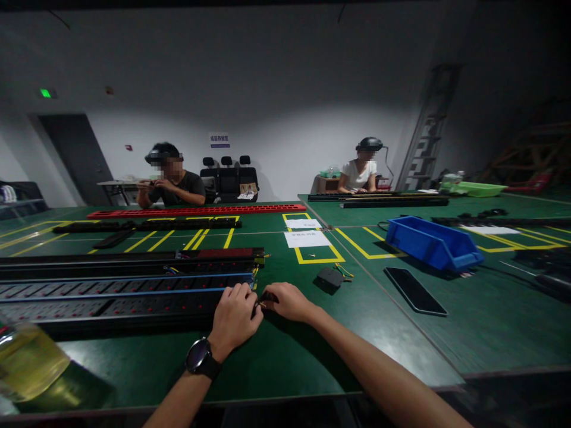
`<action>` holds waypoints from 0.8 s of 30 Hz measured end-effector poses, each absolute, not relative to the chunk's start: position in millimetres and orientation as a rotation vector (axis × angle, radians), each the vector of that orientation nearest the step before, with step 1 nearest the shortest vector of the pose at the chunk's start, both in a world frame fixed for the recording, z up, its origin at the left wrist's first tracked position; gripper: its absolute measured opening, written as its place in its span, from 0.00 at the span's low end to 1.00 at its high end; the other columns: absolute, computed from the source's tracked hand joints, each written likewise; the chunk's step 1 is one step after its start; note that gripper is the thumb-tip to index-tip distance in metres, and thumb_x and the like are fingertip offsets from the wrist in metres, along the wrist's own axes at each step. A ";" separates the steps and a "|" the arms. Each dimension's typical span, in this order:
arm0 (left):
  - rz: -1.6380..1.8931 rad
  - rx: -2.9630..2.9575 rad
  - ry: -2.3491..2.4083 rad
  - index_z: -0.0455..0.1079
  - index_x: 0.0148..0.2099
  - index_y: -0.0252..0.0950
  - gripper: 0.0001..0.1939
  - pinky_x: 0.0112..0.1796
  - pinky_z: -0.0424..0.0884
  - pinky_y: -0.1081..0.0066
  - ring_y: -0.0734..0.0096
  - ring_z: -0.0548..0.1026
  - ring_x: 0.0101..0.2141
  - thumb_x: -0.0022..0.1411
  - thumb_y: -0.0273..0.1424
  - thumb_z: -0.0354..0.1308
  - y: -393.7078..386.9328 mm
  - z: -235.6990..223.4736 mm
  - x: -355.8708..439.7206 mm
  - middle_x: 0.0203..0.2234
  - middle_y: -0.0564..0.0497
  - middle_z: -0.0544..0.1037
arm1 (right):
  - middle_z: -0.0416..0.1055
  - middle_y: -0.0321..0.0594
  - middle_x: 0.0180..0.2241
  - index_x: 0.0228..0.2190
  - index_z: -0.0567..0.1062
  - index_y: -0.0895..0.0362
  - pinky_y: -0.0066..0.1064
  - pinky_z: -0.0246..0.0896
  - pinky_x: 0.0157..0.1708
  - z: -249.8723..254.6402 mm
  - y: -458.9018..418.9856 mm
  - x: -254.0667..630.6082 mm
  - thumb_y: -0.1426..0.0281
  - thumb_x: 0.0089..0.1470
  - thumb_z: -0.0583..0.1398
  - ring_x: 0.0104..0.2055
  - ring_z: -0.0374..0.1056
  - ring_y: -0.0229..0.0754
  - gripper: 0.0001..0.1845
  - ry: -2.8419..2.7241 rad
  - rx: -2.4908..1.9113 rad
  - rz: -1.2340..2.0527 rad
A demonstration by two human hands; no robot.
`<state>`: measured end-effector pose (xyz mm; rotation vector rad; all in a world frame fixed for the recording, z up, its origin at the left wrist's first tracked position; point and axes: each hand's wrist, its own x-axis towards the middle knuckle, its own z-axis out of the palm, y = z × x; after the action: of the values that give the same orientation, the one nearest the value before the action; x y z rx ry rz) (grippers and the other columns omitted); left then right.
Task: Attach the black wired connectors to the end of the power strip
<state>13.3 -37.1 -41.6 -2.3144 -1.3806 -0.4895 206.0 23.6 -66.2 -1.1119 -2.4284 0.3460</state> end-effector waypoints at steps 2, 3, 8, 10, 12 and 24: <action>-0.509 -2.313 -1.375 0.73 0.35 0.37 0.06 0.42 0.63 0.58 0.57 0.69 0.40 0.64 0.32 0.55 -36.9 -42.2 13.3 0.36 0.45 0.74 | 0.75 0.37 0.33 0.38 0.78 0.55 0.27 0.49 0.31 -66.5 23.7 206.1 0.64 0.59 0.65 0.34 0.67 0.38 0.08 -2.429 -1.114 0.347; -0.517 -2.312 -1.372 0.73 0.35 0.37 0.06 0.42 0.63 0.58 0.57 0.69 0.40 0.64 0.32 0.56 -36.8 -42.4 13.3 0.36 0.45 0.74 | 0.75 0.37 0.33 0.38 0.78 0.55 0.27 0.49 0.30 -66.6 23.8 206.1 0.64 0.59 0.65 0.34 0.67 0.38 0.08 -2.430 -1.118 0.348; -0.513 -2.308 -1.368 0.73 0.35 0.37 0.06 0.42 0.63 0.58 0.58 0.69 0.40 0.64 0.32 0.56 -36.7 -42.2 13.2 0.35 0.45 0.73 | 0.75 0.37 0.33 0.38 0.78 0.55 0.27 0.50 0.31 -67.0 24.0 206.2 0.64 0.59 0.65 0.34 0.67 0.38 0.08 -2.426 -1.113 0.355; -0.500 -2.309 -1.372 0.73 0.35 0.37 0.07 0.42 0.63 0.58 0.58 0.69 0.40 0.64 0.32 0.55 -36.9 -41.9 13.2 0.36 0.45 0.73 | 0.75 0.37 0.33 0.38 0.78 0.55 0.27 0.50 0.31 -67.1 24.1 206.2 0.64 0.59 0.65 0.34 0.67 0.38 0.08 -2.425 -1.105 0.356; -0.489 -2.312 -1.376 0.73 0.35 0.37 0.07 0.42 0.63 0.58 0.58 0.69 0.40 0.64 0.32 0.55 -37.0 -41.9 13.3 0.36 0.45 0.73 | 0.75 0.37 0.33 0.38 0.78 0.55 0.27 0.50 0.31 -67.1 24.1 206.2 0.64 0.59 0.65 0.33 0.67 0.38 0.08 -2.422 -1.097 0.355; -0.498 -2.314 -1.377 0.73 0.35 0.37 0.07 0.42 0.64 0.58 0.57 0.69 0.40 0.64 0.32 0.55 -37.0 -41.2 13.4 0.36 0.45 0.74 | 0.76 0.38 0.34 0.38 0.79 0.55 0.27 0.51 0.31 -65.9 24.7 206.5 0.64 0.58 0.65 0.34 0.69 0.39 0.08 -2.428 -1.120 0.364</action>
<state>13.4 -37.0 -41.2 -2.3142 -1.3769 -0.4979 206.5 24.7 -65.9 -1.1203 -2.4278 0.3641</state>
